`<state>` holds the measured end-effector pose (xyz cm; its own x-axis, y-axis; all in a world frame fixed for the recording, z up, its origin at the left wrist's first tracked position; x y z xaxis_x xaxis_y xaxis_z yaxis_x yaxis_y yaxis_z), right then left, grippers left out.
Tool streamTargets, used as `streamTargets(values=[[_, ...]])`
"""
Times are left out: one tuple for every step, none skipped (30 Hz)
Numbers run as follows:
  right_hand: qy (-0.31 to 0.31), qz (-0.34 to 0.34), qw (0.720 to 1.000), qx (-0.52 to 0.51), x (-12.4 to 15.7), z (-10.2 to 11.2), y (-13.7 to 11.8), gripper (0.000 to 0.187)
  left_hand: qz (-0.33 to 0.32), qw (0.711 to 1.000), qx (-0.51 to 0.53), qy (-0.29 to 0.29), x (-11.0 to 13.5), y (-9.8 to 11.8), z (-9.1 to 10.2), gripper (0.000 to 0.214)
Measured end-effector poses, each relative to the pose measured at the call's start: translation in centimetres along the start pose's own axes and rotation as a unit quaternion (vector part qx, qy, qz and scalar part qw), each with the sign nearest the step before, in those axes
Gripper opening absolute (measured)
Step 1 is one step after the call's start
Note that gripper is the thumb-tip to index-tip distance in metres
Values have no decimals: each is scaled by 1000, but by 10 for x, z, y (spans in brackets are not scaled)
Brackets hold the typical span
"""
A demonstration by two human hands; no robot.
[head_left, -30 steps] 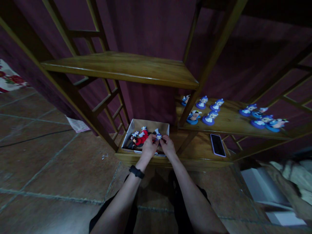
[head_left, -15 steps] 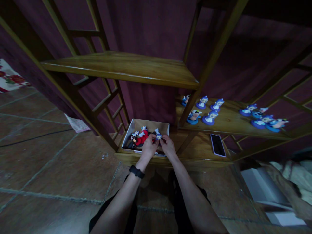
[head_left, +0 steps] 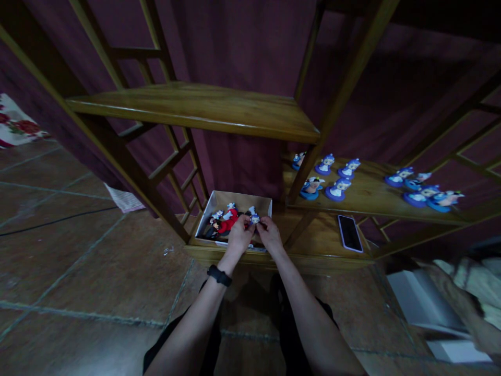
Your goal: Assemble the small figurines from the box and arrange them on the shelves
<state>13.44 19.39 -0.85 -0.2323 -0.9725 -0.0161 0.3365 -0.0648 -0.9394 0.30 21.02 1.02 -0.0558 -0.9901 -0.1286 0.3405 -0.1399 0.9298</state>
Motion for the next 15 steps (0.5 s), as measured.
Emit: streamTargets(values=[[0,1,1000,-3,0,0,0,14,1,1000,4,1,0,0,0,11],[0,1,1000,-4,0,-1,1,14,3,1000,7,2,0,1,1,11],[0,2,1000,-4,0,-1,1,14,4,1000,10,2,0,1,1,11],[0,2,1000,-3,-1,-1,1,14,4,1000,11,2,0,1,1,11],[-1,1,1000,-1,-1,-1,1,13,4,1000,12,2,0,1,1,11],[-2,1,1000,0,-1,-1,1,13,4,1000,13,2,0,0,1,11],[-3,2,1000,1,-1,-1,1,12,5,1000,13,3,0,0,1,11],[-5,2,1000,1,-1,-1,1,12,5,1000,13,4,0,-1,1,11],[-6,3,1000,0,-1,-1,0,12,4,1000,13,4,0,-1,1,11],[-6,3,1000,-1,-1,-1,0,12,3,1000,13,4,0,-1,1,11],[-7,4,1000,-2,-1,-1,0,12,1,1000,13,3,-1,-1,1,11],[-6,5,1000,-1,-1,-1,0,13,1,1000,13,4,-1,-2,1,11],[-5,5,1000,-1,-1,-1,1,13,1,1000,14,4,-1,-2,1,11],[-4,6,1000,0,-2,-1,1,13,1,1000,14,4,-1,-2,1,11],[-3,8,1000,0,-2,-1,1,13,1,1000,14,5,-1,-3,1,11]])
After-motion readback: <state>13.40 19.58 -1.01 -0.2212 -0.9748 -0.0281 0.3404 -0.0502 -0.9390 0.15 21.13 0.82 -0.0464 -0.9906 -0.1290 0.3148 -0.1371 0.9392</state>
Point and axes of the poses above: each hand's wrist, its own x-axis away from the middle knuckle, its own z-axis out of the back of the hand, y = z × x, the point moved 10 cm from there along -x, towards the middle knuckle, and after that the axes turned 2 degrees about -z, right-handed, at the moved point
